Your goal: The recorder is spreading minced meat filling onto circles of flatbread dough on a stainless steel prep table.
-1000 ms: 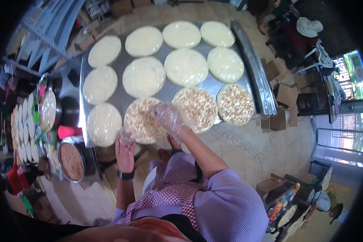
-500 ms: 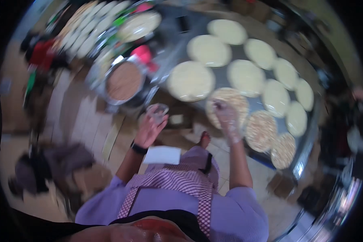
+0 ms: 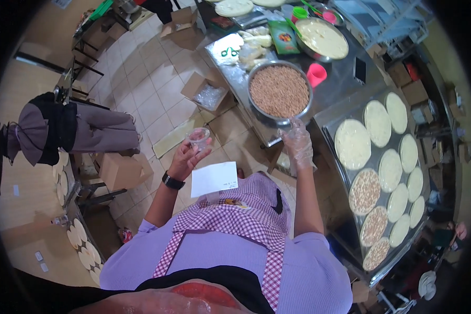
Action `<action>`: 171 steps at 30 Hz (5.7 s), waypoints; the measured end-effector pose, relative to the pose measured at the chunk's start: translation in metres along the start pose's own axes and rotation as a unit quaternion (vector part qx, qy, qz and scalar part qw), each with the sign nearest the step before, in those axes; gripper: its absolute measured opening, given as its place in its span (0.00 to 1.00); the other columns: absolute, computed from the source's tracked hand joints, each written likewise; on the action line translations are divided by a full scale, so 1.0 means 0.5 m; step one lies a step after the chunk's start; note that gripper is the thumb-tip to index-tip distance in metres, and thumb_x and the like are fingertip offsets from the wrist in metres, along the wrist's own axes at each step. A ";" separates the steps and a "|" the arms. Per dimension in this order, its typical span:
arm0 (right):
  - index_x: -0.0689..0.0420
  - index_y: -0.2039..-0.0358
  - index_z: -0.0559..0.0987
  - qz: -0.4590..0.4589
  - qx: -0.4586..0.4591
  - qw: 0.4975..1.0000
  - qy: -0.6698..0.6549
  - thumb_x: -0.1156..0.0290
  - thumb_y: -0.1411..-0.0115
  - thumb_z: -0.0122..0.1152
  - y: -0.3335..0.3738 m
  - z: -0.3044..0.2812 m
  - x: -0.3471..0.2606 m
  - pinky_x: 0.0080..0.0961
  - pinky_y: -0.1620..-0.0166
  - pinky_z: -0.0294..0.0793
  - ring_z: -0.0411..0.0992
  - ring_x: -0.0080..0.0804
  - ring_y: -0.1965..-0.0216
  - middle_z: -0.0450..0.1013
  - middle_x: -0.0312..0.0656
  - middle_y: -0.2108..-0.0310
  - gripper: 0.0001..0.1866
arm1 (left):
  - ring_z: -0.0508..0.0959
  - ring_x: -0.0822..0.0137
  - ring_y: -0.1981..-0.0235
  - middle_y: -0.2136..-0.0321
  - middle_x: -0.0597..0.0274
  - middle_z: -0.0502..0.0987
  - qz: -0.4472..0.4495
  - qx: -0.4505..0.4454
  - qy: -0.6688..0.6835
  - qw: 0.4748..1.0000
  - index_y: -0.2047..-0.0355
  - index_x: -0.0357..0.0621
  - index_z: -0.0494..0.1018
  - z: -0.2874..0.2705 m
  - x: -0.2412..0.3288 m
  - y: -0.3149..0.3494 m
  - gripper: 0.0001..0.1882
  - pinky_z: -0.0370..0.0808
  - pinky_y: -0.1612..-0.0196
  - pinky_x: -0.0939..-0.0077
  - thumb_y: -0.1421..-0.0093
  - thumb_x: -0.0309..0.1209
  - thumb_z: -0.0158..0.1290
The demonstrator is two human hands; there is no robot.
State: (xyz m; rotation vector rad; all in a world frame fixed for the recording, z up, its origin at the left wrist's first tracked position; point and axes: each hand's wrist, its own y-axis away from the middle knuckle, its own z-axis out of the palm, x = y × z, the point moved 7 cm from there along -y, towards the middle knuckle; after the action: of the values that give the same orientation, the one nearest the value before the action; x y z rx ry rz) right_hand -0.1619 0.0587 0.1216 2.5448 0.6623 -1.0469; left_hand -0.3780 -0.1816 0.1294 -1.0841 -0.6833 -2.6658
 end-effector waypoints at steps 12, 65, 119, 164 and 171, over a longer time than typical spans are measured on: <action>0.51 0.44 0.64 -0.039 -0.085 0.940 0.327 0.46 0.51 0.56 -0.334 0.179 0.010 0.39 0.39 0.49 0.50 0.53 0.40 0.48 0.61 0.40 0.37 | 0.69 0.72 0.53 0.54 0.64 0.68 0.014 0.059 -0.152 0.987 0.48 0.44 0.60 -0.079 -0.024 -0.175 0.26 0.68 0.50 0.74 0.47 0.22 0.55; 0.59 0.70 0.73 0.225 0.033 0.970 -0.090 0.64 0.50 0.61 -0.279 0.167 0.187 0.26 0.70 0.72 0.72 0.30 0.74 0.72 0.38 0.79 0.13 | 0.68 0.67 0.50 0.55 0.58 0.70 0.031 -0.323 -0.446 0.834 0.51 0.39 0.65 0.178 -0.107 -0.720 0.31 0.64 0.48 0.74 0.57 0.27 0.61; 0.60 0.48 0.68 0.089 0.329 0.939 0.042 0.67 0.38 0.45 -0.243 0.053 -0.050 0.34 0.51 0.68 0.69 0.40 0.55 0.68 0.54 0.56 0.19 | 0.68 0.48 0.56 0.57 0.48 0.69 0.135 -0.330 -0.467 0.809 0.50 0.42 0.60 0.225 -0.053 -0.668 0.32 0.64 0.53 0.62 0.57 0.23 0.56; 0.59 0.47 0.66 -0.012 0.199 0.944 0.263 0.49 0.42 0.42 -0.303 0.119 -0.125 0.35 0.40 0.52 0.58 0.37 0.42 0.60 0.45 0.44 0.30 | 0.66 0.63 0.50 0.51 0.55 0.63 0.030 -0.363 -0.371 0.854 0.47 0.36 0.55 0.211 -0.069 -0.692 0.34 0.63 0.46 0.70 0.48 0.43 0.53; 0.60 0.47 0.65 0.004 0.217 0.951 0.221 0.48 0.45 0.45 -0.287 0.125 -0.143 0.36 0.40 0.54 0.59 0.41 0.43 0.61 0.46 0.45 0.32 | 0.65 0.64 0.48 0.49 0.58 0.63 0.030 -0.403 -0.388 0.828 0.45 0.40 0.53 0.191 -0.092 -0.708 0.33 0.64 0.47 0.70 0.49 0.31 0.53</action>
State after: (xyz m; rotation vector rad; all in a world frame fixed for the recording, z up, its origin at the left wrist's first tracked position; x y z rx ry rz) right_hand -0.3177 0.1310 0.1151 3.2127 0.5729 -0.6730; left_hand -0.4042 0.1747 0.0349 -2.3892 0.5056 -2.3781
